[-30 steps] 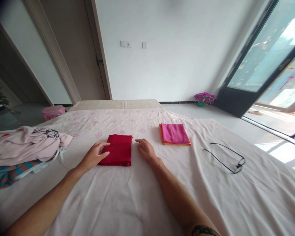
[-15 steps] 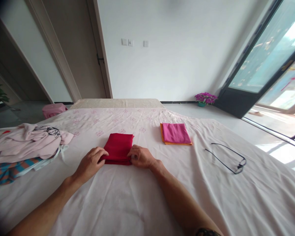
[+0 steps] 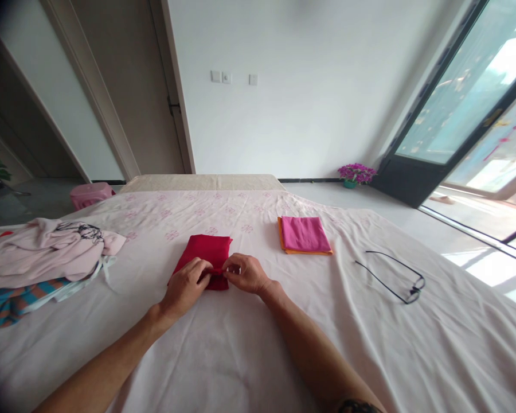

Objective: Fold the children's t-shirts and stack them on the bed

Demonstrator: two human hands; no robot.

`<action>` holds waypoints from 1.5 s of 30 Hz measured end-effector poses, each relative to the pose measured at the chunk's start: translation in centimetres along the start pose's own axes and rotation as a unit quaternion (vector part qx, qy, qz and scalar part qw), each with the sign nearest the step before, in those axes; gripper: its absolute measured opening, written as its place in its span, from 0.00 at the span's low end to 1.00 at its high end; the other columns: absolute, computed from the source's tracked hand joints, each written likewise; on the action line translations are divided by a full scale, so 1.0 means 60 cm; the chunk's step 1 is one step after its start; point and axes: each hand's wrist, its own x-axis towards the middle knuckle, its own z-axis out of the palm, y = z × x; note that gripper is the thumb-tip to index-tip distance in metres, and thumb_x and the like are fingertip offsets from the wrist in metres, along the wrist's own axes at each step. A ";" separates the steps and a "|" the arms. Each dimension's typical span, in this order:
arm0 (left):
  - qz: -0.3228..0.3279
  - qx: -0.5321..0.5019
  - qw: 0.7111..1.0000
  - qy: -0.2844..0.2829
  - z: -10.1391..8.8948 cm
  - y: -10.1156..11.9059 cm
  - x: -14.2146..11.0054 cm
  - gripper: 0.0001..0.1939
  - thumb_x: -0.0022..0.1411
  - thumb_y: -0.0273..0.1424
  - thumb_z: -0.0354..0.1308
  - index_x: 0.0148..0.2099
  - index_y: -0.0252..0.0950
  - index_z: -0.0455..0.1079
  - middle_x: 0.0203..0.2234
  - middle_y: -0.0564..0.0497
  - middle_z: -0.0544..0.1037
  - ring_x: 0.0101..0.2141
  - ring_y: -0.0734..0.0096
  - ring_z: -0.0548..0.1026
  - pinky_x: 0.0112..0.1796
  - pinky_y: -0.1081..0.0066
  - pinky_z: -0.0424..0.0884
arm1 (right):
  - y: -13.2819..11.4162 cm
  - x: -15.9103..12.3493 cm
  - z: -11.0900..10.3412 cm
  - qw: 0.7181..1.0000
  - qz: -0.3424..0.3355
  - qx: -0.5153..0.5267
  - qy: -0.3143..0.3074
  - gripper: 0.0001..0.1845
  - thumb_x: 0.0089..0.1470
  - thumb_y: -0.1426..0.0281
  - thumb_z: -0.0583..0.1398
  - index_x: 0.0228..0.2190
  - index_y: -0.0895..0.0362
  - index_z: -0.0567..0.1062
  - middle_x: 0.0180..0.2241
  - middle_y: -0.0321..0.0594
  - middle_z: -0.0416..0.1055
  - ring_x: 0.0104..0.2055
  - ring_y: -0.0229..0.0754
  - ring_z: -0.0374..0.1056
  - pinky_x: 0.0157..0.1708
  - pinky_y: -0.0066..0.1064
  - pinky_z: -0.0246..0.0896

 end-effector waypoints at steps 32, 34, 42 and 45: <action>0.078 0.049 0.995 -0.047 0.013 0.005 -0.015 0.14 0.59 0.28 0.61 0.47 0.41 0.67 0.37 0.51 0.73 0.40 0.63 0.72 0.42 0.65 0.70 | 0.026 0.002 0.005 0.991 -0.004 -0.114 -0.072 0.08 0.51 0.75 0.61 0.32 0.52 0.80 0.33 0.34 0.75 0.35 0.37 0.70 0.36 0.25 0.59; 0.077 0.062 0.994 -0.054 0.017 0.006 -0.015 0.11 0.60 0.26 0.59 0.45 0.41 0.67 0.35 0.51 0.72 0.39 0.64 0.72 0.41 0.65 0.69 | 0.038 0.006 0.002 0.995 0.022 -0.069 -0.065 0.09 0.50 0.76 0.61 0.32 0.53 0.80 0.33 0.34 0.76 0.35 0.37 0.71 0.37 0.25 0.61; 0.089 0.066 0.993 -0.052 0.020 0.009 -0.020 0.10 0.60 0.22 0.57 0.43 0.40 0.68 0.34 0.51 0.70 0.37 0.65 0.70 0.40 0.65 0.69 | 0.080 0.055 -0.001 0.977 0.210 -0.014 0.036 0.18 0.60 0.69 0.55 0.51 0.56 0.74 0.41 0.40 0.77 0.29 0.36 0.72 0.35 0.28 0.65; 0.099 0.061 0.992 -0.050 0.019 0.008 -0.019 0.13 0.60 0.20 0.55 0.45 0.41 0.69 0.35 0.51 0.70 0.37 0.66 0.70 0.40 0.67 0.69 | 0.078 0.091 -0.004 0.980 0.168 -0.100 0.042 0.21 0.65 0.65 0.49 0.53 0.57 0.72 0.47 0.46 0.74 0.37 0.40 0.72 0.39 0.29 0.64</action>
